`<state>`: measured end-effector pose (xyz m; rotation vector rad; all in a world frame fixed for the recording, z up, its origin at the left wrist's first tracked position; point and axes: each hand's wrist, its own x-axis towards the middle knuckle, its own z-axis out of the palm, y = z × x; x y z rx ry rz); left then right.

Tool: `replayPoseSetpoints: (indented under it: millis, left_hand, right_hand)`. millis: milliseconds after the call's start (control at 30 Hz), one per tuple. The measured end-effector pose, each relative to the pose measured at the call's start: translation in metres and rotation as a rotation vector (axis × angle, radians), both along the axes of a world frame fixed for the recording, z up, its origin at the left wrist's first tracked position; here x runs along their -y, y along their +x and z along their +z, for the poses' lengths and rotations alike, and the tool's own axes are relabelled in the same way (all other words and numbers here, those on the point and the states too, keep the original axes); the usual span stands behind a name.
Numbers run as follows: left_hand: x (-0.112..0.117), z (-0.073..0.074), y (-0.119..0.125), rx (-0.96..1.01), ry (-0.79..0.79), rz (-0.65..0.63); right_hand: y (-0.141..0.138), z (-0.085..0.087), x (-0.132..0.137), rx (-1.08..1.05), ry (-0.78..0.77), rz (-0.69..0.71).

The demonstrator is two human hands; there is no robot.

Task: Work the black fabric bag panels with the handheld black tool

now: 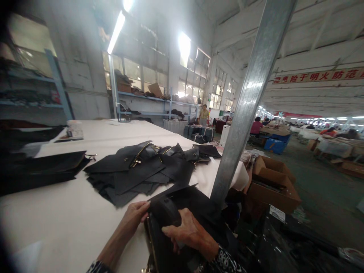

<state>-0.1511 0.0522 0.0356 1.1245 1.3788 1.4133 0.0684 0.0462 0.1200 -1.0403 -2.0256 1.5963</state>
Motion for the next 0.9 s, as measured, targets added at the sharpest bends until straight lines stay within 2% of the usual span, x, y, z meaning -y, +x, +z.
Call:
replayPoseSetpoints:
  millis: [133,233,300,467,567,667,767,900]
  left_hand:
    - [0.002,-0.006,0.003,0.121,-0.035,-0.005]
    - [0.001,-0.01,0.003,0.176,-0.064,0.02]
    - [0.0,-0.011,0.003,0.2,-0.071,0.022]
    - [0.003,-0.003,0.006,0.209,-0.062,0.001]
    - [0.006,0.001,0.007,0.187,-0.04,-0.015]
    - [0.005,-0.001,0.005,0.145,-0.029,-0.014]
    - [0.002,-0.005,0.002,0.06,-0.04,0.043]
    - [-0.001,-0.006,-0.003,-0.12,-0.034,0.152]
  right_hand:
    - [-0.001,0.011,-0.008,-0.027,0.054,-0.07]
    - [0.011,0.021,-0.004,-0.036,0.061,-0.125]
    - [0.022,0.023,0.003,-0.026,0.053,-0.107]
    - [0.029,0.011,0.02,0.018,0.026,0.005]
    - [0.014,0.0,0.016,0.003,-0.006,0.049]
    - [-0.003,-0.004,0.004,-0.013,-0.011,0.023]
    - [-0.007,0.003,-0.008,-0.022,0.048,-0.059]
    - [0.019,0.02,-0.004,0.0,0.109,-0.073]
